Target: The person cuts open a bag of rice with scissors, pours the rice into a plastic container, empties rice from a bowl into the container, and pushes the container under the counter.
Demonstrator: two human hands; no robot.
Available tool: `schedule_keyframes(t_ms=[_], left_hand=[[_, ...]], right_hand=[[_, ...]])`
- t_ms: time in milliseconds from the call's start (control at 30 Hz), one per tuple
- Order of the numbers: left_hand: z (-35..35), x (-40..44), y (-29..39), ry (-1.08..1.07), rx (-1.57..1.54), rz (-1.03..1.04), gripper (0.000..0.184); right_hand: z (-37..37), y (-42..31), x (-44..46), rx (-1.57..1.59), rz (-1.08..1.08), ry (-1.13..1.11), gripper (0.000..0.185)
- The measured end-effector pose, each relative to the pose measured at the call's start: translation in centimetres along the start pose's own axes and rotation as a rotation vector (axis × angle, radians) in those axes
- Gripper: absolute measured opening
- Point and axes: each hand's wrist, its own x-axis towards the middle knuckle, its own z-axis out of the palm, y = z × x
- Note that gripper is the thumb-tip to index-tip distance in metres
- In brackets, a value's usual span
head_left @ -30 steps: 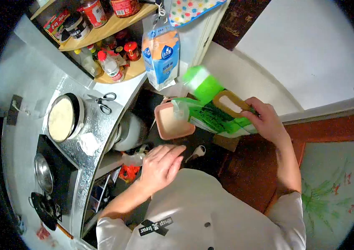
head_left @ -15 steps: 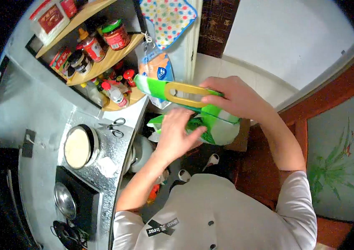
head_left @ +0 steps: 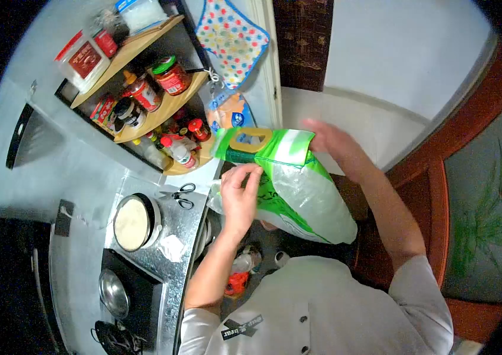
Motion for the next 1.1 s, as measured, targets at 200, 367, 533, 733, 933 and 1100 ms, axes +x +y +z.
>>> schedule_keyframes(t_ms=[200, 367, 533, 733, 933, 1100], left_hand=[[1.4, -0.4, 1.2, -0.009, -0.021, -0.002, 0.008], [-1.1, 0.1, 3.1, 0.02, 0.102, 0.139, 0.011], [-2.5, 5.6, 7.7, -0.141, 0.331, 0.504, 0.037], [-1.1, 8.1, 7.7, -0.929, -0.244, -0.039, 0.044], [-0.5, 7.8, 6.6, -0.67, -0.374, -0.099, 0.02], [-1.1, 7.6, 6.2, -0.39, -0.363, 0.005, 0.011]], right_hand=[[3.1, 0.0, -3.7, -0.767, -0.154, 0.126, 0.047], [0.8, 0.4, -3.4, -0.687, -0.237, 0.09, 0.036], [1.0, 0.3, -3.0, -0.709, -0.231, 0.03, 0.034], [1.6, -1.4, -3.3, -0.837, -0.152, -0.083, 0.036], [0.2, 1.5, -3.2, -0.391, -0.168, -0.132, 0.044], [-0.7, 2.7, -3.7, -0.202, -0.198, -0.14, 0.052]])
